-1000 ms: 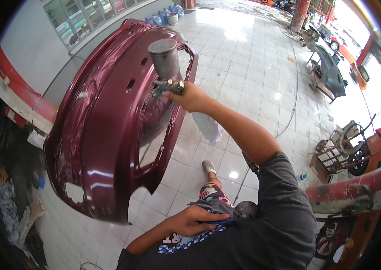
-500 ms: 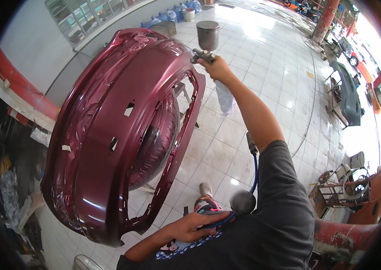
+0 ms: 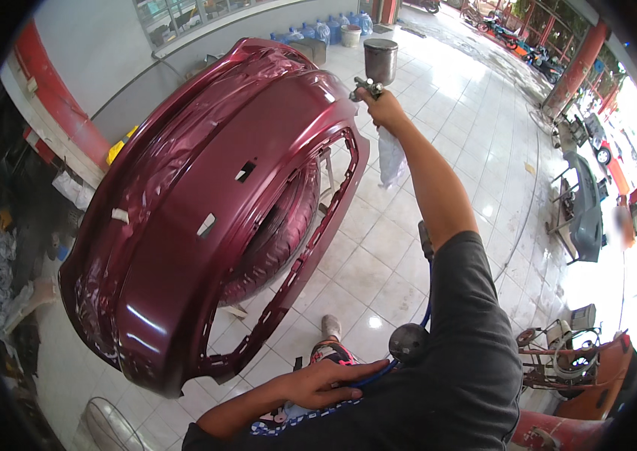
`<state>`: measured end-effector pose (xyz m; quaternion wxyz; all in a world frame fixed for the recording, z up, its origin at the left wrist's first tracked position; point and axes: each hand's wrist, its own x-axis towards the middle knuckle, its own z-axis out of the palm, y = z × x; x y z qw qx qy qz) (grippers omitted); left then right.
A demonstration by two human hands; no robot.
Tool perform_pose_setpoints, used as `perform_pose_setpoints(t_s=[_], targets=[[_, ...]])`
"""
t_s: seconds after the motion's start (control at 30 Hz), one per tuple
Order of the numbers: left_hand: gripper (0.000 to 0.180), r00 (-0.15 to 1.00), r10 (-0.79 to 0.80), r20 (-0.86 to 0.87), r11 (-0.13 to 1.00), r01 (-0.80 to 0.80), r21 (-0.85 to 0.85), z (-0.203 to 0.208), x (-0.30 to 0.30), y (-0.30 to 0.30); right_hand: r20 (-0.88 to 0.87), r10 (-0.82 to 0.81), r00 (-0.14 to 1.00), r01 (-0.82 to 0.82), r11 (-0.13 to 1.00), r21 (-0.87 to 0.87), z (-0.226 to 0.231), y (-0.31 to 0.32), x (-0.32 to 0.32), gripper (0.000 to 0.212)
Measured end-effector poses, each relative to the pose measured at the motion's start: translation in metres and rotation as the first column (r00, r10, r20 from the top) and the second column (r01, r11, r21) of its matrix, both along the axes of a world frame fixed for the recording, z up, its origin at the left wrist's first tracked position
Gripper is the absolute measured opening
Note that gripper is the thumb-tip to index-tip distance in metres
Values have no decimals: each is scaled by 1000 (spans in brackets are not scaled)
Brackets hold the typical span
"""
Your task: The person uses a spray gun to apply maroon paint to a car bumper mounted on a stand. They move around the part, spraying multiple sections and occasionally wiping the surface with a cloth. The bumper remains on the stand throughout the clip.
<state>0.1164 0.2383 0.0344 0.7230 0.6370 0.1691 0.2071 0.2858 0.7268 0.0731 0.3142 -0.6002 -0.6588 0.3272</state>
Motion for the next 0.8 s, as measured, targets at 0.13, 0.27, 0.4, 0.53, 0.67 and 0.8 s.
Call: perform_pose_setpoints(t_s=[0.13, 0.27, 0.4, 0.53, 0.67, 0.8], targets=[[64, 989, -146, -24, 984, 148, 98, 10, -18, -47, -58, 50, 997, -49, 999, 17, 28, -113, -27, 54], [64, 988, -124, 92, 961, 97, 260, -7, -38, -130, -47, 63, 997, -62, 998, 10, 42, -227, -65, 52], [63, 975, -137, 177, 958, 85, 274, -8, -71, -212, -101, 104, 989, -107, 994, -27, 50, -346, -114, 45], [64, 970, -172, 171, 955, 121, 272, -6, -99, -283, -104, 197, 975, -200, 979, -21, 46, -454, -156, 46], [63, 951, -138, 278, 925, 23, 380, -12, -108, -337, -29, 281, 959, -282, 958, -55, 53, -555, -196, 46], [59, 944, -168, 282, 920, 48, 389, -10, -117, -364, 7, 368, 930, -365, 925, -105, 52, -639, -240, 40]])
